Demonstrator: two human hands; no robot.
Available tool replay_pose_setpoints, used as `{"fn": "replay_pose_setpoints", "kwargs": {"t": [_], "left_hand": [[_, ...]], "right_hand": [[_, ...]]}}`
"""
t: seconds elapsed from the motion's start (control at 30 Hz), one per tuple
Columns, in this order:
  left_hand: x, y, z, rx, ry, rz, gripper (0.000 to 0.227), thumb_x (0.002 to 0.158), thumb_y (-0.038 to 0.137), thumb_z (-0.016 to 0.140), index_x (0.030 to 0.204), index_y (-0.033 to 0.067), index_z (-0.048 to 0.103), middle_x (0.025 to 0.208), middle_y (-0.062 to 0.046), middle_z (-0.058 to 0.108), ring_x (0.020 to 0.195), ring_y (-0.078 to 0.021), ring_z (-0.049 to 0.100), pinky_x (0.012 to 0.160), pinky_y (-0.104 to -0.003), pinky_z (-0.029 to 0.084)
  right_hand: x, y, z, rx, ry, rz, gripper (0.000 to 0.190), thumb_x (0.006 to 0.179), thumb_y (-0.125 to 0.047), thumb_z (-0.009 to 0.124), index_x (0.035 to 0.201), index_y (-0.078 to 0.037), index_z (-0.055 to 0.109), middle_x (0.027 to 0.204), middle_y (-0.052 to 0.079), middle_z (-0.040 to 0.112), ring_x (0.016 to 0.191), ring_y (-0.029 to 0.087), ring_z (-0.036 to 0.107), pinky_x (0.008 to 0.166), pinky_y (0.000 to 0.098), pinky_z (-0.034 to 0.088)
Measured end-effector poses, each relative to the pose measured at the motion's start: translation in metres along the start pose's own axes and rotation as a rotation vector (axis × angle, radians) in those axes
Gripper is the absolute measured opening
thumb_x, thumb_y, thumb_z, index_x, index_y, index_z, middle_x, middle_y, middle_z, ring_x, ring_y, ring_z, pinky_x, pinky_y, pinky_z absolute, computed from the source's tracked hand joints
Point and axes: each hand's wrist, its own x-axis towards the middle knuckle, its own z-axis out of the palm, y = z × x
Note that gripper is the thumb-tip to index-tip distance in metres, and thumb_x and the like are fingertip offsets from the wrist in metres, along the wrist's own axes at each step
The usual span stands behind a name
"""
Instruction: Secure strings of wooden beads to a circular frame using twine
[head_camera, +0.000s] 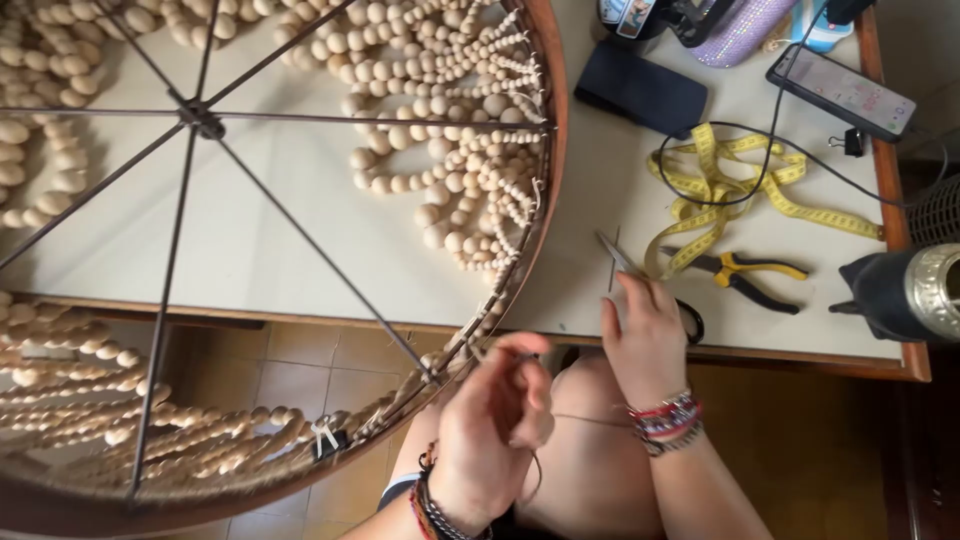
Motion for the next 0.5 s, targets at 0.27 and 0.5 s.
{"fn": "replay_pose_setpoints", "kwargs": {"t": [0.27,0.5], "left_hand": [[0.025,-0.011,-0.006,0.401,-0.028,-0.188,0.029,0.103,0.040,0.041,0.096,0.0129,0.050,0.080,-0.005,0.045,0.058,-0.0106,0.026,0.052,-0.024,0.018],[0.026,0.003,-0.003,0.588,-0.217,0.031,0.026,0.110,0.028,0.045,0.094,0.0091,0.051,0.077,-0.002,0.045,0.066,-0.0105,0.035,0.060,-0.023,0.029]], "right_hand": [[0.032,0.008,0.025,-0.221,-0.118,0.051,0.025,0.084,-0.007,0.064,0.108,-0.009,0.061,0.099,0.015,0.058,0.093,0.037,0.061,0.080,0.0456,0.052],[0.041,0.012,0.036,-0.465,-0.255,0.008,0.038,0.068,-0.022,0.077,0.096,-0.011,0.053,0.090,0.009,0.066,0.081,0.030,0.070,0.066,0.0393,0.057]]}}
